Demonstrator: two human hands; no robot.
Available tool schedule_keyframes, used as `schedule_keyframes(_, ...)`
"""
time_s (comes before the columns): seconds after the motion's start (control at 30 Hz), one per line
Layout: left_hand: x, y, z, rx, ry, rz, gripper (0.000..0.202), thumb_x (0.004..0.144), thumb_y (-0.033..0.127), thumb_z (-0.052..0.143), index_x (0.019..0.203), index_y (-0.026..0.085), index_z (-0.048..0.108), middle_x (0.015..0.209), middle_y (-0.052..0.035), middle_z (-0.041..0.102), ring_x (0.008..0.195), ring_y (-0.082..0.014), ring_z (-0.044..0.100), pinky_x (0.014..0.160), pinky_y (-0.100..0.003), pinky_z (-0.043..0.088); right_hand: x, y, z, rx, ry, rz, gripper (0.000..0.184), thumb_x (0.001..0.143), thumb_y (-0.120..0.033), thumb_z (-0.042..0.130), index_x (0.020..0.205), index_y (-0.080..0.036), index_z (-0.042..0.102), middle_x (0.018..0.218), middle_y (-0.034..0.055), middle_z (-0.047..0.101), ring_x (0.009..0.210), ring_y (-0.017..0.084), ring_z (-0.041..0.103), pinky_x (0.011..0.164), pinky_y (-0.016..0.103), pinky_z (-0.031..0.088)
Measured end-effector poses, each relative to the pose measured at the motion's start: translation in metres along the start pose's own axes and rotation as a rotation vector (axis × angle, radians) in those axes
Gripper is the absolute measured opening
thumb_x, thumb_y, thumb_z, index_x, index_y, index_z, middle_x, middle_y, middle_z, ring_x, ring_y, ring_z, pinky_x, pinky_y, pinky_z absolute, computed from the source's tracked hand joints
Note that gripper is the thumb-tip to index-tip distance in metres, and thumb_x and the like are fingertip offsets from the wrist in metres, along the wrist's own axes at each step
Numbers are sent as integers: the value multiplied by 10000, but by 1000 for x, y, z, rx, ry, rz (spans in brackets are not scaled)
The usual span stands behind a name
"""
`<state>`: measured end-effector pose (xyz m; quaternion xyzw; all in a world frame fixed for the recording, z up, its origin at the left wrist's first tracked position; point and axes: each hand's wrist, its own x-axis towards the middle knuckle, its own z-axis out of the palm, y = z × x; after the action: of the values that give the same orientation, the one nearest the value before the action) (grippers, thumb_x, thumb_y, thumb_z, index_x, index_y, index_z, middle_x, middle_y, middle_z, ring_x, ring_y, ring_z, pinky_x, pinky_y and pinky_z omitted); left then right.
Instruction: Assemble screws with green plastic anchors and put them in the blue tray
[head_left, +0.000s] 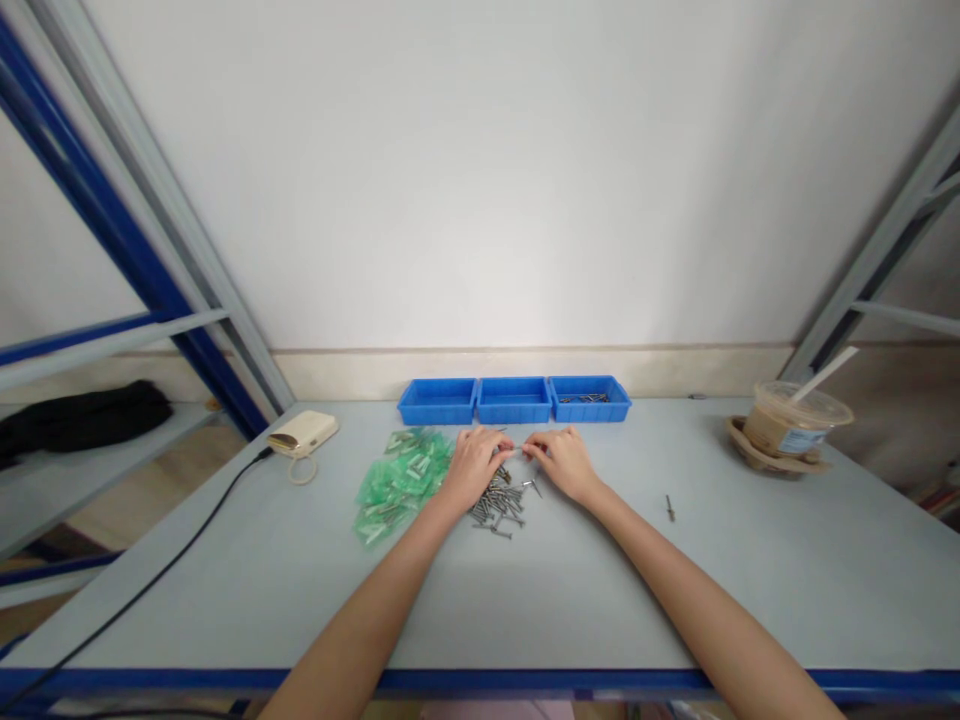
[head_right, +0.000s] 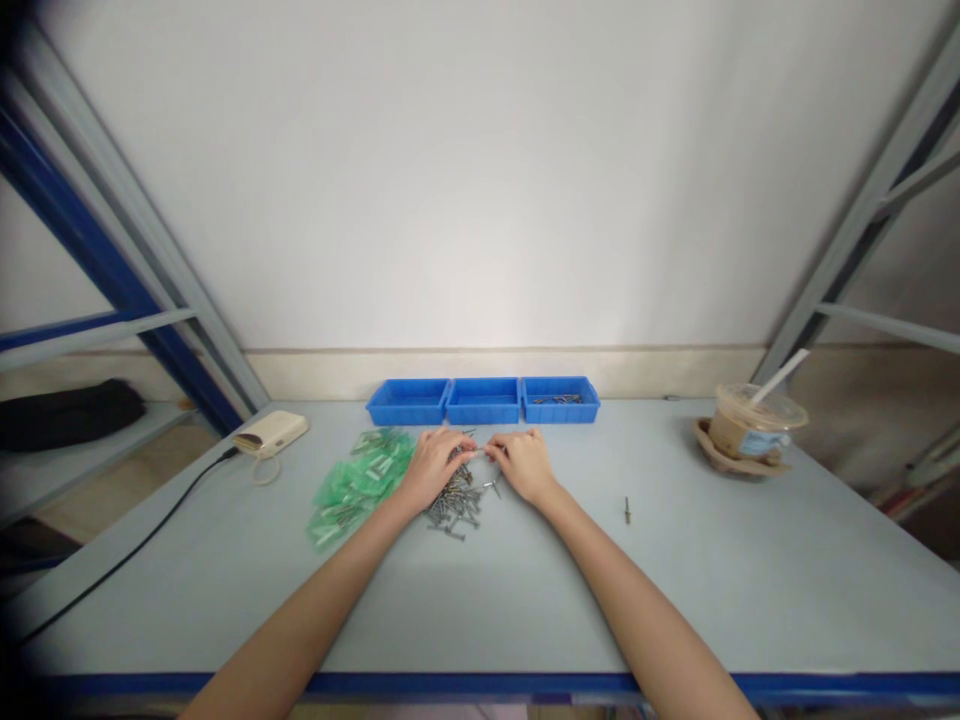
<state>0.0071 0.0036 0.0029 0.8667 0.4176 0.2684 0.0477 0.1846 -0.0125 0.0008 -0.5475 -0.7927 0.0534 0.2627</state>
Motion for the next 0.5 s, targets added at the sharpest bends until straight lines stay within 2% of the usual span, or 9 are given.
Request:
schedule_keyframes(0.13,-1,1,1,38,25,40,127,828,302,547,884,202,602,895,3,652,898,-187,508,795,-320,289,0,-2,-1,82,-2,8,318,902,-354,397,767,-213,648,742,-8,678,715,142,575,719,277,262)
schedule_keyframes(0.3,-1,4,-4,55,19,42,114,854,248,506,849,204,611,867,9,655,859,-179,505,785,-321,292,-1,-1,1,165,35,-100,195,869,-327,471,922,-235,633,857,-5,683,750,136,587,766,277,292)
schedule_keyframes(0.5,-1,7,-7,75,7,36,139,851,289,510,859,203,619,855,-2,651,851,-180,511,774,-314,302,-1,1,2,211,45,-122,201,863,-293,479,829,-208,658,812,8,687,735,143,597,777,271,332)
